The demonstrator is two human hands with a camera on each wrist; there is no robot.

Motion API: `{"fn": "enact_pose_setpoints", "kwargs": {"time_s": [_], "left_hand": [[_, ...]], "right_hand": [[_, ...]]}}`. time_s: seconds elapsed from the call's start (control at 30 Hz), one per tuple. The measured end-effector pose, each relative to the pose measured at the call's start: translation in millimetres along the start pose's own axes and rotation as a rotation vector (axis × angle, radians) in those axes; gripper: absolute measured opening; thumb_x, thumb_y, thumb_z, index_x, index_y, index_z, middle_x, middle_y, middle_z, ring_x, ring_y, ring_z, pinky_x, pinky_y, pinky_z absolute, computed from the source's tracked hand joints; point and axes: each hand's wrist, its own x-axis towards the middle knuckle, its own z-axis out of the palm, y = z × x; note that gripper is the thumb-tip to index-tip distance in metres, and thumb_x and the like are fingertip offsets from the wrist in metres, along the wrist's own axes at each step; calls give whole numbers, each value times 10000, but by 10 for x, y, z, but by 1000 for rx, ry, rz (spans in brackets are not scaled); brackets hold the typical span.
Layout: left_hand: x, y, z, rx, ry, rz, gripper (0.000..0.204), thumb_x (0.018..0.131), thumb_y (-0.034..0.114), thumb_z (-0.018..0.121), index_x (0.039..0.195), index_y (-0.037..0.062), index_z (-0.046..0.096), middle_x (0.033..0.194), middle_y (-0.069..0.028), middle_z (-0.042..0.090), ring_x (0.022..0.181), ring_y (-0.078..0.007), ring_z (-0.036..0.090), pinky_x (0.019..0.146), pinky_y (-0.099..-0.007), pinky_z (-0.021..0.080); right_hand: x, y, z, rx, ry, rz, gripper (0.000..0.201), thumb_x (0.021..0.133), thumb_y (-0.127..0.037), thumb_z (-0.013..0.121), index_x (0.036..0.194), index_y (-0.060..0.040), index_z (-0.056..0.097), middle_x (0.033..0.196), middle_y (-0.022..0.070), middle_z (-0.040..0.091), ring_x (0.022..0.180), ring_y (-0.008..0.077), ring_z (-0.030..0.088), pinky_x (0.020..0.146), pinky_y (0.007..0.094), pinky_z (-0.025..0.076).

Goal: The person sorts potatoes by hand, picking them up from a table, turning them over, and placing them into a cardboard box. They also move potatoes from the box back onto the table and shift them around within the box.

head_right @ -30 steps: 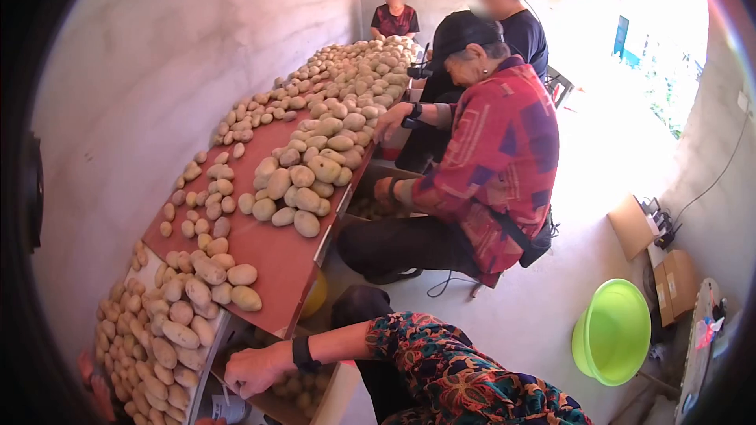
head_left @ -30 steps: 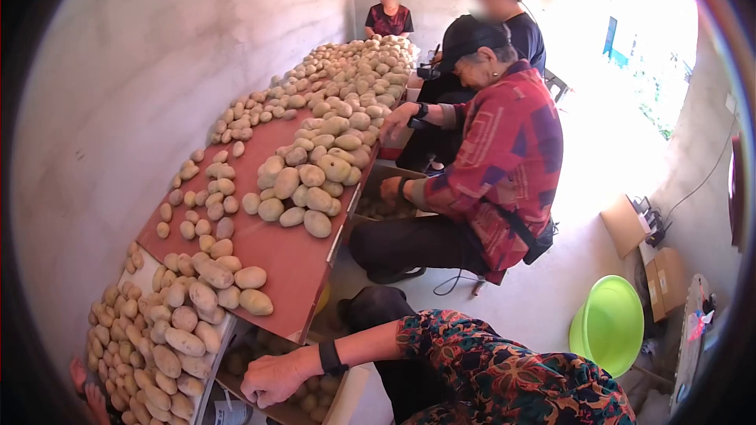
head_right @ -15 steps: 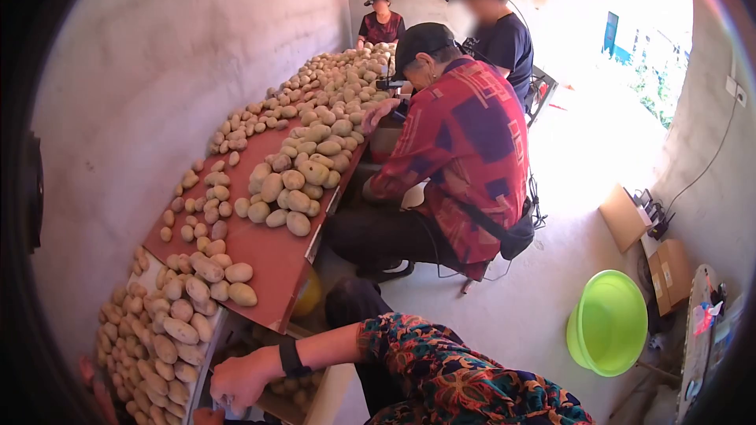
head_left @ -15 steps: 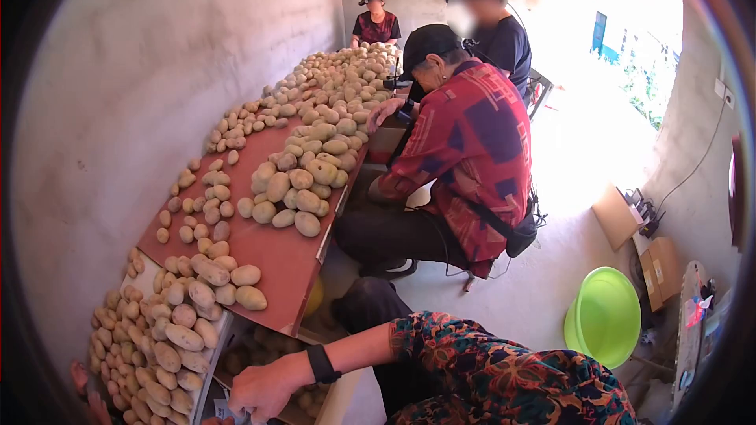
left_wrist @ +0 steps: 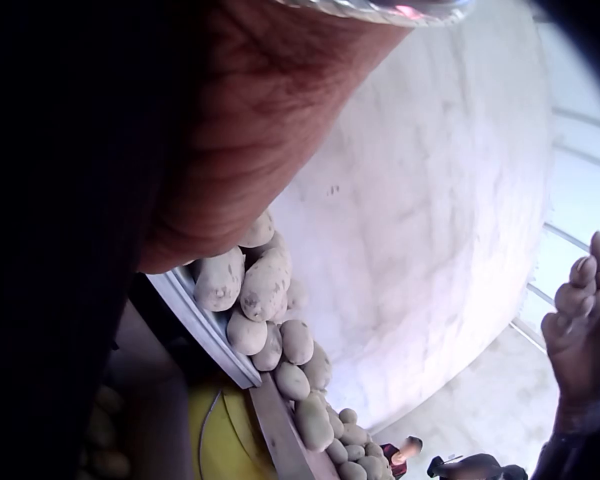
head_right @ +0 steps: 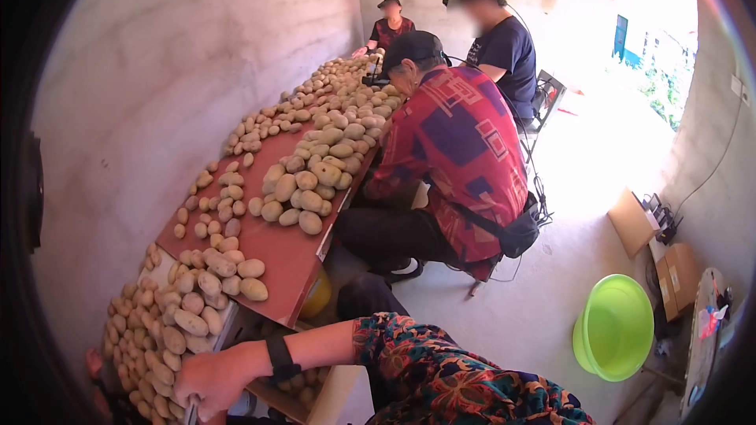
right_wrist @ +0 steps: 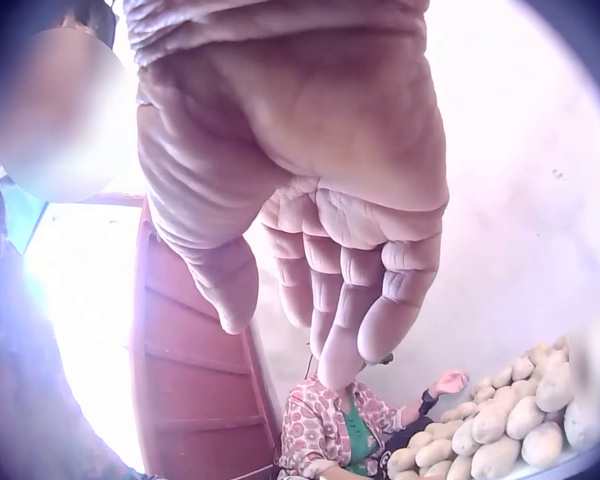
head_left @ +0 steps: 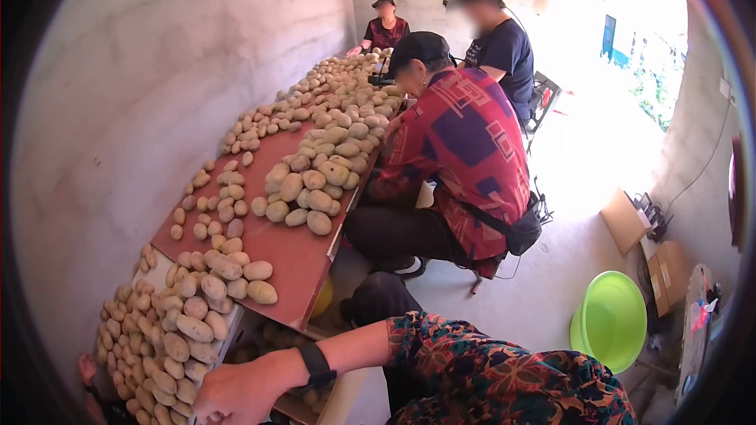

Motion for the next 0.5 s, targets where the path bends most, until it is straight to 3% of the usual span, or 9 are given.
{"fn": "enact_pose_setpoints", "kwargs": {"time_s": [0.03,0.07,0.13,0.17,0.2,0.27,0.33,0.4,0.5], "left_hand": [[-22,1,-12,-38,6,8,425,899,323,583,1139,-27,608,1103,-318,604,1122,-467,527,906,-506,424],[74,-164,77,249,-68,56,364,907,306,573,1122,17,629,1032,-289,629,1030,-464,566,847,-503,448],[184,-685,326,264,130,161,347,740,264,654,665,-74,636,684,-293,594,712,-441,604,661,-530,445],[-28,-63,69,302,7,8,347,749,283,638,706,-60,664,696,-285,610,732,-437,621,683,-518,477],[-47,-148,122,316,5,74,345,747,294,653,713,-49,672,708,-275,622,712,-433,627,660,-501,485],[-122,197,-7,313,-270,-27,351,802,344,645,841,-2,692,884,-261,649,862,-437,628,730,-514,489],[-18,391,8,132,-408,127,305,796,286,685,826,-15,651,814,-265,616,802,-455,591,693,-494,464],[161,845,32,41,-483,189,329,824,307,672,806,-20,635,783,-255,604,746,-423,595,660,-463,469],[544,1101,565,-209,-606,196,188,805,161,611,799,-24,640,767,-232,636,728,-378,629,677,-416,493]], "right_hand": [[-77,49,-62,48,14,34,243,715,-203,709,874,-23,673,800,134,686,748,316,670,657,414,513],[-165,131,-126,104,25,65,228,747,-203,702,885,-27,653,785,134,678,734,319,661,650,427,501],[-440,512,-142,21,-14,151,260,757,-244,705,898,-32,651,792,135,678,748,322,663,659,433,511],[-566,732,-136,-104,-132,259,280,771,-285,701,904,-41,661,802,136,680,755,313,672,671,433,520],[-693,868,-180,-150,-232,389,273,779,-298,694,908,-57,679,819,141,682,765,310,677,680,438,522],[-822,1139,-254,-165,-317,490,317,783,-302,695,957,-37,703,875,148,701,795,290,679,715,404,536],[-895,1515,-270,-130,-108,429,322,849,-318,691,978,-23,702,897,110,714,803,220,688,737,343,544],[-735,1557,-450,231,-22,547,294,915,-321,644,982,-40,697,868,41,703,799,118,671,716,280,530],[-533,1663,-552,352,129,580,281,923,-308,635,983,-42,700,876,34,702,766,99,660,704,239,509]]}}
